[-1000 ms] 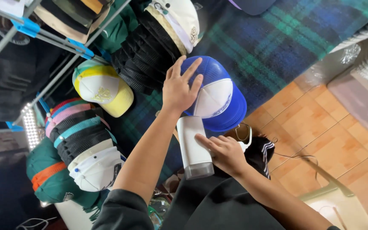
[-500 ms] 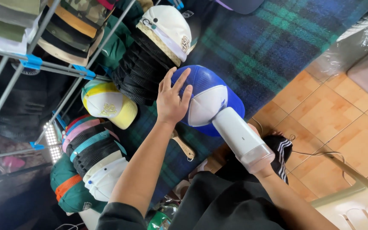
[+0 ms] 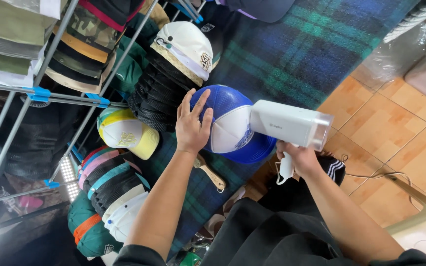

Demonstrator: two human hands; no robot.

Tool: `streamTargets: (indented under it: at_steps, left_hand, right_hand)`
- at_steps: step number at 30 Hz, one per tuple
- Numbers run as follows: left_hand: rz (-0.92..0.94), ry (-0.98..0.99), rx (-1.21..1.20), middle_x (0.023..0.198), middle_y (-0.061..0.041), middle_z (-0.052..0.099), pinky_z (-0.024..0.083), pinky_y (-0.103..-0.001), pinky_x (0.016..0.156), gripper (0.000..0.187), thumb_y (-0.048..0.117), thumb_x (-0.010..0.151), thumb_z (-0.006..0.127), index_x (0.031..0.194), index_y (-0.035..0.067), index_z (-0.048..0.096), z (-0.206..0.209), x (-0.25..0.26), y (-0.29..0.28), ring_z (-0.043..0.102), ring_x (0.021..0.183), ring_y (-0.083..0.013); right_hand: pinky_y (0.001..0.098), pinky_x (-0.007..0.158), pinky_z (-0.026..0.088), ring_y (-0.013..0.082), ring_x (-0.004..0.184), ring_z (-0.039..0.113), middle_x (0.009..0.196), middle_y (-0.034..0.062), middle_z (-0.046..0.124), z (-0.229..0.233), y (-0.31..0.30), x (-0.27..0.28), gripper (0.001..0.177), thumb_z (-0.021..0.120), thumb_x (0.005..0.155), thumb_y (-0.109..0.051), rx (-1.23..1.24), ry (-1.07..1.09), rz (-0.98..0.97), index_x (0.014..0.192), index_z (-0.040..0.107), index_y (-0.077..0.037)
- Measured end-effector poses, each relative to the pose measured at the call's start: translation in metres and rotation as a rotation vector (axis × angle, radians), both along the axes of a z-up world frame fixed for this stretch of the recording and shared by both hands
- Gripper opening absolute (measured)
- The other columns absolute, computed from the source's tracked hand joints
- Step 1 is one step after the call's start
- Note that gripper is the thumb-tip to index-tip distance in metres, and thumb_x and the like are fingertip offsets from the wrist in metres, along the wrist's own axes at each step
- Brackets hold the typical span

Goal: The person is cleaning and shaping various baseball caps using a brush and a handheld steamer over a wooden head form.

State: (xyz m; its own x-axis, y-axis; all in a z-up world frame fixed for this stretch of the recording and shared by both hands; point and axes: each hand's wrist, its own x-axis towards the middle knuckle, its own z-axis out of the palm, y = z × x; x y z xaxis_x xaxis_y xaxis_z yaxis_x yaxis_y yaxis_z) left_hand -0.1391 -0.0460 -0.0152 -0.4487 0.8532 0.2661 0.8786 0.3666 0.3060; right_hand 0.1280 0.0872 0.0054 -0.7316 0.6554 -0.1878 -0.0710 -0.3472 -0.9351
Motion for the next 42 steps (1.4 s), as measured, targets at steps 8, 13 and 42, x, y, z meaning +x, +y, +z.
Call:
streamTargets:
  at_steps: [8, 13, 42]
  left_hand:
    - [0.007, -0.004, 0.03, 0.147, -0.013, 0.048, 0.037, -0.043, 0.115, 0.047, 0.044, 0.105, 0.043, 0.149, 0.031, 0.053, -0.003, 0.0, 0.002, 0.048, 0.138, -0.0289]
    - [0.017, -0.007, 0.031, 0.147, -0.012, 0.048, 0.038, -0.042, 0.115, 0.046, 0.044, 0.105, 0.043, 0.148, 0.032, 0.054, -0.001, 0.003, 0.0, 0.049, 0.138, -0.0285]
    - [0.139, -0.087, -0.062, 0.15, -0.007, 0.045, 0.052, -0.052, 0.103, 0.048, 0.049, 0.101, 0.044, 0.148, 0.044, 0.05, 0.005, 0.009, 0.005, 0.051, 0.135, -0.038]
  right_hand:
    - [0.0326, 0.039, 0.042, 0.0194, 0.034, 0.05, 0.048, 0.0076, 0.052, -0.066, -0.004, 0.009, 0.018, 0.061, 0.083, 0.001, -0.164, 0.161, 0.048, 0.065, 0.057, -0.004]
    - [0.0303, 0.04, 0.039, 0.0191, 0.038, 0.053, 0.055, 0.0077, 0.05, -0.093, 0.035, -0.008, 0.005, 0.056, 0.084, 0.002, -0.247, 0.124, -0.01, 0.08, 0.056, -0.001]
    - [0.0351, 0.049, 0.057, 0.0222, 0.056, 0.069, 0.057, 0.0143, 0.069, -0.007, 0.11, -0.013, 0.02, 0.084, 0.074, -0.017, 0.36, -0.463, 0.481, 0.073, 0.078, 0.002]
